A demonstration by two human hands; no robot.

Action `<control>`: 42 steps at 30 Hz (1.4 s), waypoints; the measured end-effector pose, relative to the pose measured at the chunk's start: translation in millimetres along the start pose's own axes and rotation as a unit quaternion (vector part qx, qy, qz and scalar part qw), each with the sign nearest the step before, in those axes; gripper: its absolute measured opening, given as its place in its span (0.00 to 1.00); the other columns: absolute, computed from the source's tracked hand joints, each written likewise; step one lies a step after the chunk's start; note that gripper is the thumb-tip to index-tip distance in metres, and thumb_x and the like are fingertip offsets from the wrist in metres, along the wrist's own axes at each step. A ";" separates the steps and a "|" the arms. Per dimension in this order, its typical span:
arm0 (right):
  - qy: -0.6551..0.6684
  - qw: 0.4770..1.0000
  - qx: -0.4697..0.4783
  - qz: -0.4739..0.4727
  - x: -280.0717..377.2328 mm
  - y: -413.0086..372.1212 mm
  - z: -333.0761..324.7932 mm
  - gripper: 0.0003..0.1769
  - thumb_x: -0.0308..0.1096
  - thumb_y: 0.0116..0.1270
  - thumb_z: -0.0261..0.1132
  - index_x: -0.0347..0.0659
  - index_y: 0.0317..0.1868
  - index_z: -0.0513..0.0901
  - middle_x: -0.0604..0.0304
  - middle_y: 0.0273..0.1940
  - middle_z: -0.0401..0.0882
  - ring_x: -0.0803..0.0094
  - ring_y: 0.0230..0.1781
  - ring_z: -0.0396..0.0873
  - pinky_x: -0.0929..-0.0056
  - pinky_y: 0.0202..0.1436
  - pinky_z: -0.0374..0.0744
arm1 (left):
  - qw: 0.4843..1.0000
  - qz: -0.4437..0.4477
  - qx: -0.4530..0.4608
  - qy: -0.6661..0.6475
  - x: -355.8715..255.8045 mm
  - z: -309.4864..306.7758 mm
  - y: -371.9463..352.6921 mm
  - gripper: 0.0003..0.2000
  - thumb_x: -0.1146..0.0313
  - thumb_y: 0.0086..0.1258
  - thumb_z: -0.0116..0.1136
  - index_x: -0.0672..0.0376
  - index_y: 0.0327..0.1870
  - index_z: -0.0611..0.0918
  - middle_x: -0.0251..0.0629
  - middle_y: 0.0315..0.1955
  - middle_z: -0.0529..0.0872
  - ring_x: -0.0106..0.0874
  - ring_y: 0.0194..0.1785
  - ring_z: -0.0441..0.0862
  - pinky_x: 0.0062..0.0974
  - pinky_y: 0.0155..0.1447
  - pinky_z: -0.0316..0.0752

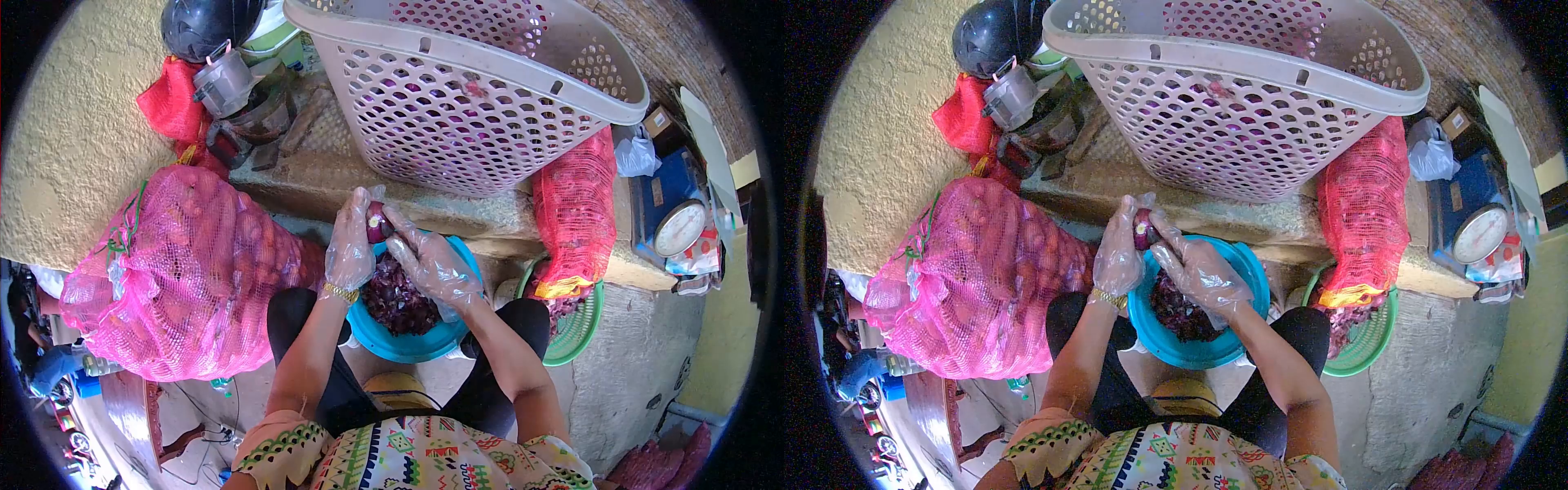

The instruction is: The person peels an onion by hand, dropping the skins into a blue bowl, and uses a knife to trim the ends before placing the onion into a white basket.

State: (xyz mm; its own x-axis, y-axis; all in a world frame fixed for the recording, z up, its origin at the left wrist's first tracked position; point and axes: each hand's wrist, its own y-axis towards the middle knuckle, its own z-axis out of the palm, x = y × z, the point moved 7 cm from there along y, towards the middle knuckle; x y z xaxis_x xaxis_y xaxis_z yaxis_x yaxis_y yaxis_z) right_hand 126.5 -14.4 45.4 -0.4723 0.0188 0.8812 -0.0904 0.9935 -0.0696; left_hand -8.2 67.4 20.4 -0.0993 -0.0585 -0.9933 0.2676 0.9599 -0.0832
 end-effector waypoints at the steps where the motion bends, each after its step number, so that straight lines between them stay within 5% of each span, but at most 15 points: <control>1: 0.000 1.000 -0.003 0.004 -0.6 0.2 -0.4 0.32 0.45 0.86 0.60 0.45 0.84 0.69 0.36 0.72 0.80 0.39 0.74 0.78 0.55 0.78 0.72 | 1.000 0.000 0.000 0.000 1.0 -0.1 0.0 0.35 0.40 0.91 0.36 0.66 0.65 0.84 0.49 0.55 0.89 0.36 0.58 0.86 0.35 0.69 0.77; 13: 0.001 0.999 -0.029 -0.020 -1.1 1.7 -2.4 0.29 0.45 0.86 0.60 0.45 0.82 0.73 0.38 0.70 0.81 0.39 0.71 0.79 0.53 0.76 0.75 | 1.000 -0.011 -0.002 -0.018 7.7 1.0 -0.5 0.34 0.39 0.91 0.39 0.65 0.63 0.85 0.46 0.54 0.89 0.34 0.57 0.85 0.34 0.69 0.75; 15: 0.007 0.998 -0.044 -0.042 -4.7 2.5 -0.7 0.29 0.45 0.86 0.60 0.46 0.81 0.74 0.35 0.68 0.82 0.36 0.68 0.80 0.51 0.72 0.77 | 0.993 0.096 -0.012 0.075 -17.0 1.0 -9.1 0.34 0.39 0.91 0.39 0.65 0.63 0.85 0.46 0.53 0.89 0.34 0.57 0.85 0.34 0.69 0.75; 18: 0.007 0.994 -0.071 -0.080 -5.0 3.0 -1.9 0.27 0.44 0.87 0.59 0.44 0.79 0.76 0.38 0.69 0.81 0.39 0.70 0.79 0.53 0.74 0.76 | 1.000 0.015 -0.003 0.019 -9.4 1.9 -3.9 0.34 0.40 0.91 0.40 0.66 0.64 0.85 0.45 0.53 0.89 0.33 0.57 0.85 0.33 0.69 0.76; 24: 0.125 0.987 -0.098 -0.020 -13.9 4.1 1.7 0.26 0.42 0.89 0.57 0.42 0.79 0.76 0.46 0.69 0.86 0.56 0.68 0.85 0.62 0.76 0.75 | 0.998 0.059 0.005 0.013 -15.6 6.5 -8.6 0.32 0.42 0.91 0.41 0.65 0.66 0.84 0.43 0.55 0.89 0.30 0.58 0.85 0.32 0.69 0.77; 28: 0.273 0.952 -0.077 0.111 -43.7 4.0 16.4 0.25 0.45 0.91 0.55 0.46 0.79 0.78 0.62 0.46 0.86 0.76 0.41 0.80 0.74 0.48 0.79 | 0.996 -0.030 0.006 -0.085 10.1 6.5 0.2 0.32 0.42 0.91 0.41 0.66 0.66 0.84 0.46 0.56 0.88 0.33 0.58 0.85 0.34 0.69 0.78; 29: 0.332 0.929 -0.073 0.147 -48.1 3.3 19.8 0.25 0.46 0.91 0.55 0.47 0.79 0.78 0.68 0.38 0.82 0.82 0.34 0.74 0.79 0.38 0.75 | 1.000 0.024 0.001 -0.001 6.8 2.1 0.9 0.31 0.44 0.92 0.40 0.67 0.66 0.83 0.49 0.57 0.88 0.35 0.59 0.86 0.35 0.70 0.78; 32: 0.408 0.895 -0.065 0.168 -43.8 -0.2 17.4 0.27 0.47 0.91 0.56 0.45 0.81 0.75 0.75 0.30 0.67 0.85 0.30 0.62 0.80 0.31 0.61 | 0.969 0.169 -0.021 0.181 -0.6 -4.5 -3.3 0.30 0.47 0.93 0.37 0.68 0.67 0.83 0.53 0.59 0.87 0.39 0.61 0.85 0.38 0.71 0.78; 34: 0.396 0.901 -0.064 0.165 -36.8 -1.4 13.3 0.28 0.47 0.91 0.56 0.44 0.82 0.73 0.75 0.31 0.66 0.85 0.31 0.61 0.79 0.31 0.62 | 0.926 0.256 -0.037 0.275 -10.1 -2.5 -10.1 0.30 0.49 0.94 0.35 0.68 0.67 0.82 0.55 0.60 0.86 0.41 0.61 0.85 0.39 0.72 0.77; 36: 0.384 0.907 -0.063 0.162 -33.7 -1.9 11.7 0.30 0.48 0.91 0.55 0.42 0.83 0.71 0.75 0.31 0.65 0.84 0.31 0.61 0.79 0.32 0.63 | 0.981 0.123 -0.003 0.148 -18.2 -2.4 -9.0 0.29 0.51 0.95 0.33 0.69 0.68 0.81 0.54 0.61 0.85 0.42 0.62 0.85 0.39 0.72 0.77; 38: 0.199 0.974 -0.087 0.066 -20.0 0.7 0.7 0.33 0.47 0.90 0.55 0.37 0.85 0.66 0.62 0.43 0.83 0.75 0.42 0.79 0.73 0.49 0.79 | 0.961 0.176 -0.023 0.212 -15.4 -1.4 -9.4 0.30 0.50 0.94 0.33 0.69 0.68 0.81 0.54 0.60 0.86 0.42 0.62 0.85 0.39 0.72 0.77; 39: 0.199 0.974 -0.087 0.065 -19.1 1.1 -0.3 0.33 0.47 0.90 0.55 0.37 0.85 0.66 0.62 0.43 0.83 0.75 0.42 0.79 0.73 0.49 0.79 | 0.933 0.228 -0.041 0.275 -18.2 -0.4 -11.6 0.30 0.50 0.94 0.34 0.69 0.68 0.81 0.54 0.59 0.86 0.41 0.61 0.85 0.38 0.72 0.77; 40: 0.133 0.987 -0.069 0.051 -15.6 1.7 -1.1 0.34 0.46 0.90 0.55 0.35 0.86 0.63 0.53 0.56 0.82 0.66 0.57 0.80 0.68 0.63 0.75 | 0.933 0.228 -0.041 0.275 -14.3 -0.2 -9.1 0.30 0.50 0.94 0.34 0.69 0.68 0.81 0.54 0.59 0.86 0.41 0.61 0.85 0.38 0.72 0.77; 41: 0.066 0.996 -0.052 0.038 -12.0 2.1 -1.2 0.36 0.44 0.89 0.55 0.33 0.87 0.61 0.43 0.70 0.82 0.58 0.71 0.80 0.64 0.77 0.72 | 0.985 0.117 -0.022 0.128 -2.3 -2.1 -0.1 0.30 0.48 0.94 0.36 0.69 0.68 0.81 0.52 0.58 0.87 0.39 0.61 0.86 0.37 0.72 0.77; 42: 0.066 0.996 -0.052 0.038 -9.7 2.1 -2.0 0.36 0.44 0.89 0.55 0.33 0.87 0.61 0.43 0.70 0.82 0.58 0.71 0.80 0.64 0.77 0.72 | 1.000 0.002 -0.003 -0.024 11.2 1.1 3.5 0.30 0.47 0.93 0.38 0.68 0.69 0.81 0.51 0.58 0.87 0.37 0.60 0.86 0.36 0.71 0.77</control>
State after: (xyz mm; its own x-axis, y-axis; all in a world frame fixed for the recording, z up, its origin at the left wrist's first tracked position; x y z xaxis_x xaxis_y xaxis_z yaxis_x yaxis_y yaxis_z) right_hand 132.7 -12.2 37.6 -0.3548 0.1013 0.9294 0.0356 0.9949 -0.0948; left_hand -7.3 69.8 8.9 -0.0521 -0.0672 -0.9964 0.2620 0.9619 -0.0785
